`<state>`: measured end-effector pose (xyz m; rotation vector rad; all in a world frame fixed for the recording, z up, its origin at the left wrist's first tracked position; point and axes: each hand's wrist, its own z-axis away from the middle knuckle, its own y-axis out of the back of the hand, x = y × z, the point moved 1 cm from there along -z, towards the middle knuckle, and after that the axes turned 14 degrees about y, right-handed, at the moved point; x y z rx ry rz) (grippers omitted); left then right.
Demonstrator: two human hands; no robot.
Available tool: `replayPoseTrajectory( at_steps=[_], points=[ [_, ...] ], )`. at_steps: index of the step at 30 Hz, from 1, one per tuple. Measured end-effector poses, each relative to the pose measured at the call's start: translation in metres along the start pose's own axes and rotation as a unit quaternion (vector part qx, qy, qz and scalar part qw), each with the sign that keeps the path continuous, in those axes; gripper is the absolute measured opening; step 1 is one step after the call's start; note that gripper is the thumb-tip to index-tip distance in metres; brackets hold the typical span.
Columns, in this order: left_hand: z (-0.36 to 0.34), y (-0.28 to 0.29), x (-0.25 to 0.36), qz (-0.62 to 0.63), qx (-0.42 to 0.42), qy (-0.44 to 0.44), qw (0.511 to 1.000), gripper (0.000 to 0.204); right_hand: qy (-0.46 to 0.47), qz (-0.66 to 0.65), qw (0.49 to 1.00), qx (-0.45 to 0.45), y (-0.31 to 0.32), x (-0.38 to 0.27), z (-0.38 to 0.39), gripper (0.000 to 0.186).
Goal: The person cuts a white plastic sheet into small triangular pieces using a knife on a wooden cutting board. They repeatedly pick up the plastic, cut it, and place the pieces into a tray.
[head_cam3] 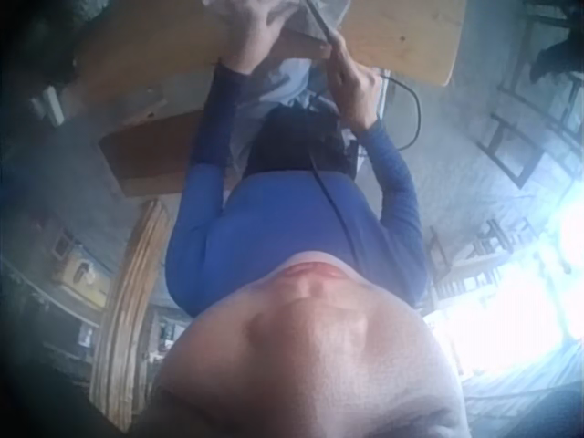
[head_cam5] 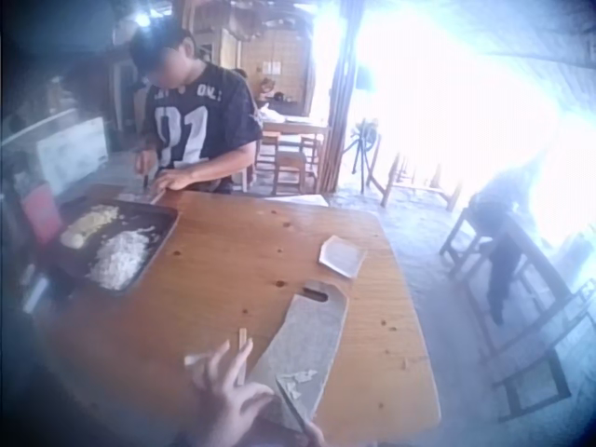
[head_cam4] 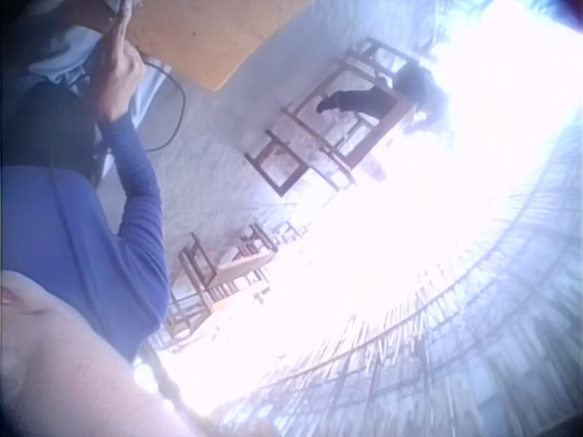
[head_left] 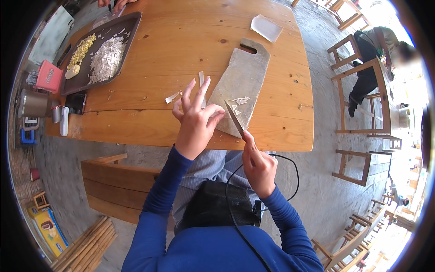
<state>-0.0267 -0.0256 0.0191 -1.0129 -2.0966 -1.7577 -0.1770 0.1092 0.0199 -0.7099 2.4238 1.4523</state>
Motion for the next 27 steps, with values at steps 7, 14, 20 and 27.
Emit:
replayPoseTrajectory(
  at_steps=[7,14,20,27],
  points=[
    [0.000,0.002,0.001,0.002,-0.008,0.009,1.000,0.006,0.007,0.010,1.000,-0.019,0.001,-0.001,0.000,0.062],
    [0.000,0.000,-0.001,-0.001,-0.005,0.014,1.000,0.005,0.035,0.067,0.996,-0.037,-0.009,-0.005,-0.004,0.066],
    [0.001,0.002,0.001,-0.013,-0.009,0.004,1.000,0.008,0.032,0.095,0.993,-0.062,-0.002,-0.014,0.006,0.066],
    [0.002,0.009,0.002,-0.032,0.000,0.010,0.999,0.016,-0.008,0.020,1.000,0.001,-0.011,-0.001,-0.005,0.059]
  ],
)
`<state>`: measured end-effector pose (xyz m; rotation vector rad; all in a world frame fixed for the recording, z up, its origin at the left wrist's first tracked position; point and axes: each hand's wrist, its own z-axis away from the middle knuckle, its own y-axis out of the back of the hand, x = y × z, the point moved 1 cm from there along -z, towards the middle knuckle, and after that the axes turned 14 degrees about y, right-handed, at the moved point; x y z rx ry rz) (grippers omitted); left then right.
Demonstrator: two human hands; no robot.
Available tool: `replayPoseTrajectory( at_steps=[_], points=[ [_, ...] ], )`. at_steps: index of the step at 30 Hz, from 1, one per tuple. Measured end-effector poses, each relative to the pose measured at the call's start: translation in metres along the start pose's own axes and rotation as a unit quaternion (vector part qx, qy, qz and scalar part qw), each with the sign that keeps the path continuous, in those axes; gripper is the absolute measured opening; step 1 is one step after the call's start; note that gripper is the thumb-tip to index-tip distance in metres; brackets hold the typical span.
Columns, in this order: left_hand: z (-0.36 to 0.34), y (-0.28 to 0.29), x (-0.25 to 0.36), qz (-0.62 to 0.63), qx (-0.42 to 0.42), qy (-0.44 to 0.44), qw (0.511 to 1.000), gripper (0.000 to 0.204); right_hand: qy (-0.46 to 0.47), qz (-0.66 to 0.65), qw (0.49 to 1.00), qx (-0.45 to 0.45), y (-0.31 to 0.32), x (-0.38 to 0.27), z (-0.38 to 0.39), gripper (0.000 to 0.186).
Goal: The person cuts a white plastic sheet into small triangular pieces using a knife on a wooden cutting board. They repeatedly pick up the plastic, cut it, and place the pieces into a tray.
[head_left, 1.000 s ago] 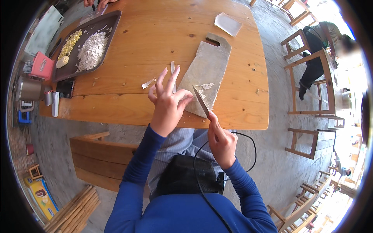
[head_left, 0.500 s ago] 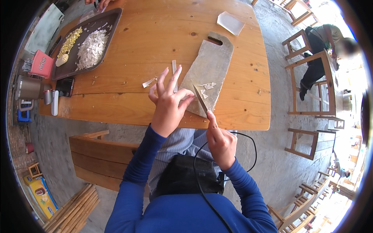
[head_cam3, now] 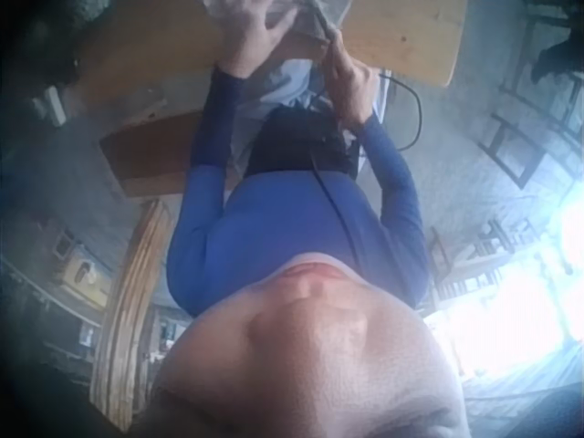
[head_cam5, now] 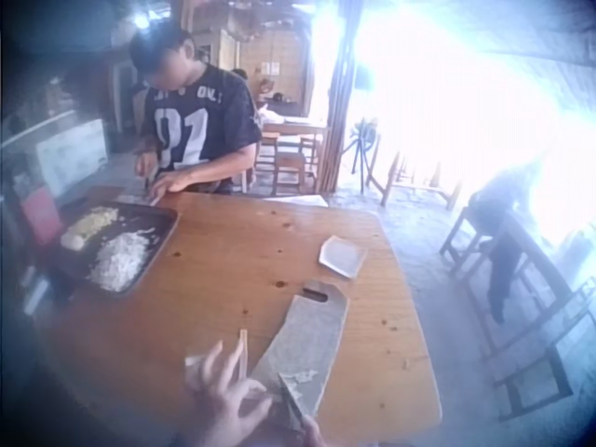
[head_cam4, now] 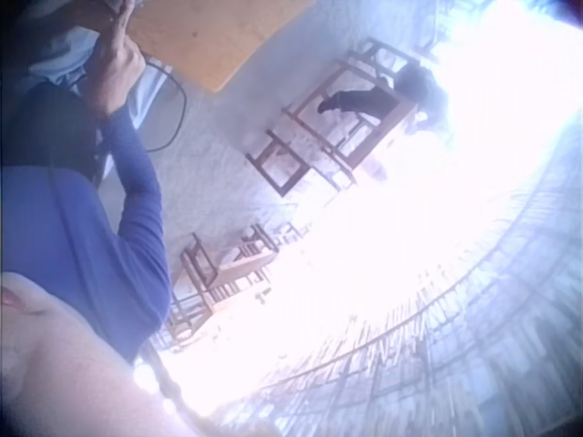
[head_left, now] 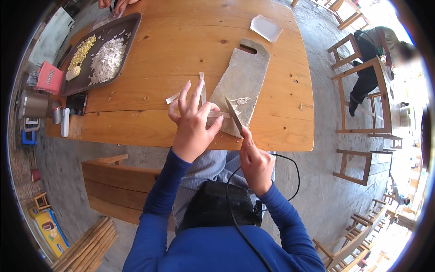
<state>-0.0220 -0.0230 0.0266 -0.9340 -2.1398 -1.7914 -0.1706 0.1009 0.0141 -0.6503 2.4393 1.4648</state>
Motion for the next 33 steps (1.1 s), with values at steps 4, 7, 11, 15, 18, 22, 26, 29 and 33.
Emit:
replayPoseTrajectory(
  at_steps=[4,7,11,15,18,22,26,29,33],
  points=[
    [0.003,-0.003,0.003,0.000,0.011,0.020,1.000,0.018,-0.011,-0.017,0.998,0.062,-0.006,0.002,-0.009,0.056],
    [0.006,-0.009,0.006,0.003,0.022,0.042,0.999,0.021,-0.018,-0.026,0.998,0.060,-0.005,-0.002,-0.006,0.056],
    [0.008,-0.013,0.010,0.000,0.037,0.061,0.997,0.021,-0.005,-0.016,1.000,0.026,-0.003,-0.008,-0.001,0.057],
    [0.012,-0.011,0.007,0.013,0.048,0.052,0.997,0.015,0.002,-0.021,1.000,0.012,0.002,-0.010,-0.004,0.057],
    [0.014,-0.007,0.010,0.010,0.050,0.048,0.998,0.012,0.006,-0.017,1.000,0.006,0.004,-0.010,-0.005,0.058],
    [0.015,-0.007,0.007,0.015,0.042,0.048,0.998,0.013,0.010,-0.008,1.000,-0.001,0.004,-0.009,-0.004,0.059],
    [0.016,-0.008,0.005,0.024,0.023,0.063,0.997,0.014,0.014,-0.001,1.000,-0.006,0.004,-0.010,-0.004,0.060],
    [0.016,-0.009,0.004,0.026,0.021,0.064,0.997,0.014,0.016,0.000,1.000,-0.008,0.003,-0.009,-0.003,0.061],
    [0.016,-0.010,0.003,0.035,0.021,0.065,0.997,0.014,0.021,-0.001,1.000,-0.012,0.004,-0.009,-0.003,0.063]
  ],
)
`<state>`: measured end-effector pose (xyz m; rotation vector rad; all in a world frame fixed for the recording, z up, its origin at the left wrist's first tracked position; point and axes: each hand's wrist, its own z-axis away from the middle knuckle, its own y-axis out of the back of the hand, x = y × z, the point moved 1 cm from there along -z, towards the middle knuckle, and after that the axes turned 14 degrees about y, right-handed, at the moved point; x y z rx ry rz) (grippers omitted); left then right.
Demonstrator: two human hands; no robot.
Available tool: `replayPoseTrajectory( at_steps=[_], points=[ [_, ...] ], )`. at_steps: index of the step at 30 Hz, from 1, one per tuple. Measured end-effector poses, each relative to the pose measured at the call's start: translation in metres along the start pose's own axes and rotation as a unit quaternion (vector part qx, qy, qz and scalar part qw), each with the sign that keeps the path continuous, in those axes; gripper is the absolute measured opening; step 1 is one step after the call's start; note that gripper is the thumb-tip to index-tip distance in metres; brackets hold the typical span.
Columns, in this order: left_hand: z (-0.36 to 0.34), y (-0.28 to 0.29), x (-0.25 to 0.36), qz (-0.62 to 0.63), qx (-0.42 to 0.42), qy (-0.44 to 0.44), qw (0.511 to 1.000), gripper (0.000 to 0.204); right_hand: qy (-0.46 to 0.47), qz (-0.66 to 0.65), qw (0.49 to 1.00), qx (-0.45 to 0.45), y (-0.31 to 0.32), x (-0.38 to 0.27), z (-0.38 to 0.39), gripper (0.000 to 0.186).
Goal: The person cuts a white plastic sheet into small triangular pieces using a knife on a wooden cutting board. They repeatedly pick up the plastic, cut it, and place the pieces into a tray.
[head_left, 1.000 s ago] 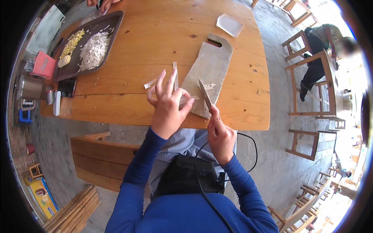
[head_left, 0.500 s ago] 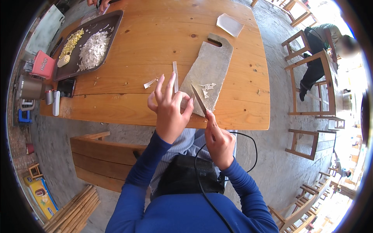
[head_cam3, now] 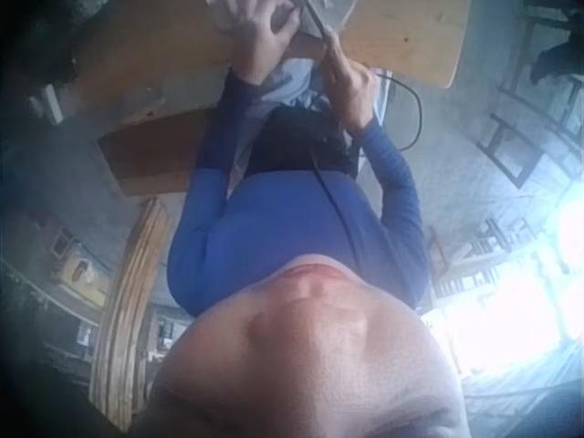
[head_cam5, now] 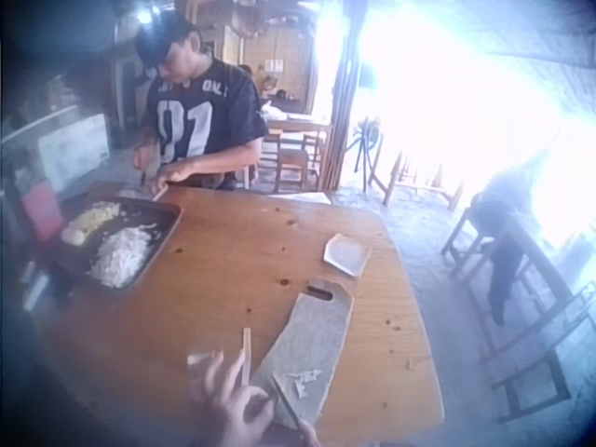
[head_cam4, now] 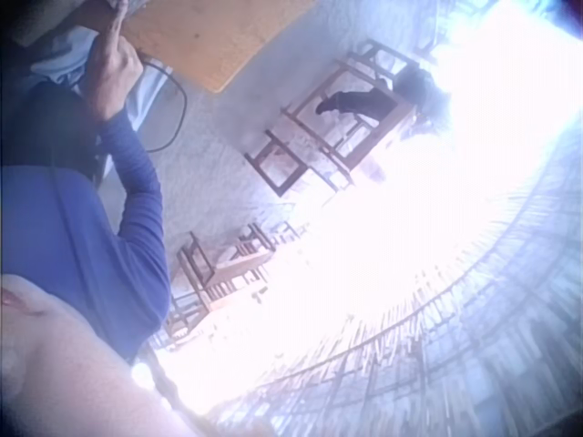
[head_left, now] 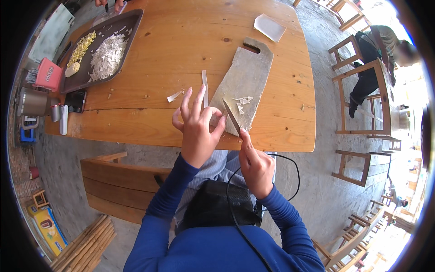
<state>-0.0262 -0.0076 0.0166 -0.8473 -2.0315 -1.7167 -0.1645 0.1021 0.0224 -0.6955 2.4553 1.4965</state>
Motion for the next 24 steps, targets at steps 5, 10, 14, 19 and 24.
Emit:
replayPoseTrajectory(
  at_steps=[5,10,14,19,24],
  points=[
    [0.001,-0.001,0.000,0.012,0.001,-0.001,1.000,0.014,0.018,0.041,0.998,-0.033,0.002,-0.001,-0.001,0.066],
    [0.002,-0.002,-0.002,0.014,0.004,-0.002,1.000,0.013,0.031,0.101,0.990,-0.088,-0.008,-0.003,-0.007,0.074],
    [0.001,0.000,0.000,0.011,-0.001,-0.003,1.000,0.013,0.030,0.103,0.991,-0.086,-0.010,-0.003,-0.008,0.076],
    [0.005,0.003,0.003,0.006,0.001,-0.007,1.000,0.014,0.020,0.091,0.992,-0.080,0.001,-0.007,0.003,0.070],
    [0.010,0.011,0.005,-0.012,-0.014,-0.024,1.000,0.018,0.006,0.040,0.999,-0.011,-0.003,-0.003,0.002,0.062]
  ],
)
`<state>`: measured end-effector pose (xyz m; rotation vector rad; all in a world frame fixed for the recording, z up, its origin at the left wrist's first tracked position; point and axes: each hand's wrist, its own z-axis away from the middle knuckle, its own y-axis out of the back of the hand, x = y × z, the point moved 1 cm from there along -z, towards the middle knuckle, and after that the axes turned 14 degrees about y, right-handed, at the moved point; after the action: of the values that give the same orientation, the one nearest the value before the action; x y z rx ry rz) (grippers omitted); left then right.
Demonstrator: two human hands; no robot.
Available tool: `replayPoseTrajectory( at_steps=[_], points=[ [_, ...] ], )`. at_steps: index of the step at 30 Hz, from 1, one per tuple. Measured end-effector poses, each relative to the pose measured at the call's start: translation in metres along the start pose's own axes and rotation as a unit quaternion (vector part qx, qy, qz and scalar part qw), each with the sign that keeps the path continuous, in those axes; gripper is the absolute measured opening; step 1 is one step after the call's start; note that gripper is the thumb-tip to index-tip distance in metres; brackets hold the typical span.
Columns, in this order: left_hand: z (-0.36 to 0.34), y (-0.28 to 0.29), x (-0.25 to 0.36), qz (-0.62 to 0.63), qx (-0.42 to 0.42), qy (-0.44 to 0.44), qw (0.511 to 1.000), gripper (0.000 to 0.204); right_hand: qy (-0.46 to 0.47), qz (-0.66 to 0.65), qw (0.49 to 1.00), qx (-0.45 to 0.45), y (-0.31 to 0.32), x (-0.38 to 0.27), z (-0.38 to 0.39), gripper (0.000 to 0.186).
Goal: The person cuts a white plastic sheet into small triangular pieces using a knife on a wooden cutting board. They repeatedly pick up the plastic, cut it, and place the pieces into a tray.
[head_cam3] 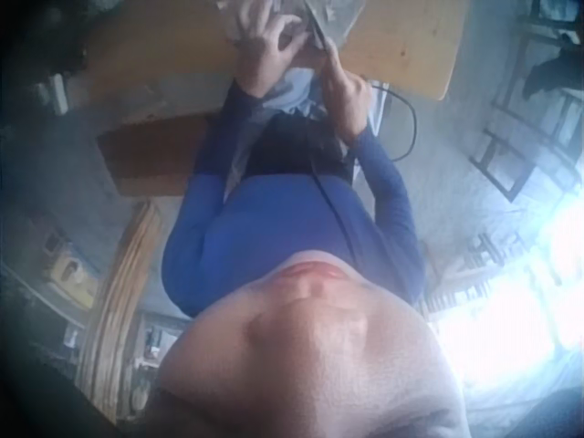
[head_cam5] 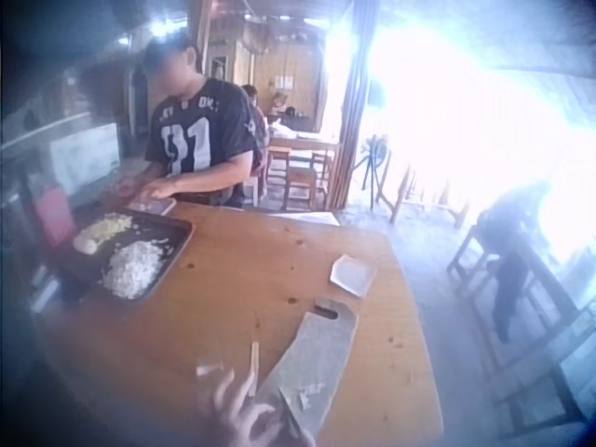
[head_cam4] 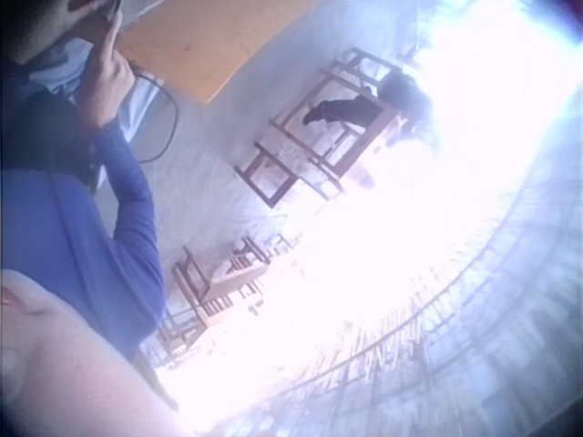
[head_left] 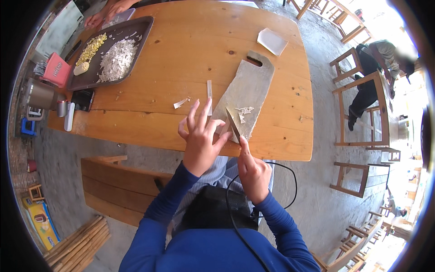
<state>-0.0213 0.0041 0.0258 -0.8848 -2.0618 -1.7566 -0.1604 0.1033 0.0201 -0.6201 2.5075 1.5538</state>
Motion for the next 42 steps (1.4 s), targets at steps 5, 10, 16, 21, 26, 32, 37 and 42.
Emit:
replayPoseTrajectory(
  at_steps=[5,10,16,21,26,32,37,42],
  points=[
    [-0.005,-0.005,-0.005,-0.017,0.012,-0.012,1.000,0.011,-0.021,-0.032,0.998,0.057,-0.016,0.010,-0.005,0.056],
    [-0.015,-0.006,-0.010,-0.022,0.004,-0.033,0.999,0.005,-0.013,-0.058,0.995,0.082,-0.010,0.015,-0.002,0.055],
    [-0.022,-0.008,-0.011,-0.009,0.006,-0.041,0.999,0.006,0.001,-0.076,0.997,0.026,0.008,0.013,0.005,0.058],
    [-0.022,-0.007,-0.012,0.008,-0.005,-0.030,1.000,0.012,0.006,-0.081,0.997,0.016,0.007,0.013,0.008,0.061],
    [-0.021,-0.007,-0.013,0.010,-0.015,-0.016,1.000,0.012,0.006,-0.072,0.997,0.015,0.004,0.011,0.008,0.062],
    [-0.020,-0.008,-0.014,0.021,-0.014,-0.004,1.000,0.011,0.019,-0.011,1.000,-0.012,0.000,0.001,0.005,0.065],
    [-0.021,-0.008,-0.012,0.021,-0.008,-0.002,1.000,0.011,0.024,0.054,0.998,-0.036,-0.006,-0.011,0.000,0.065],
    [-0.020,-0.009,-0.013,0.024,-0.010,-0.004,1.000,0.011,0.012,0.051,0.997,-0.049,0.004,-0.016,0.010,0.064]
  ],
)
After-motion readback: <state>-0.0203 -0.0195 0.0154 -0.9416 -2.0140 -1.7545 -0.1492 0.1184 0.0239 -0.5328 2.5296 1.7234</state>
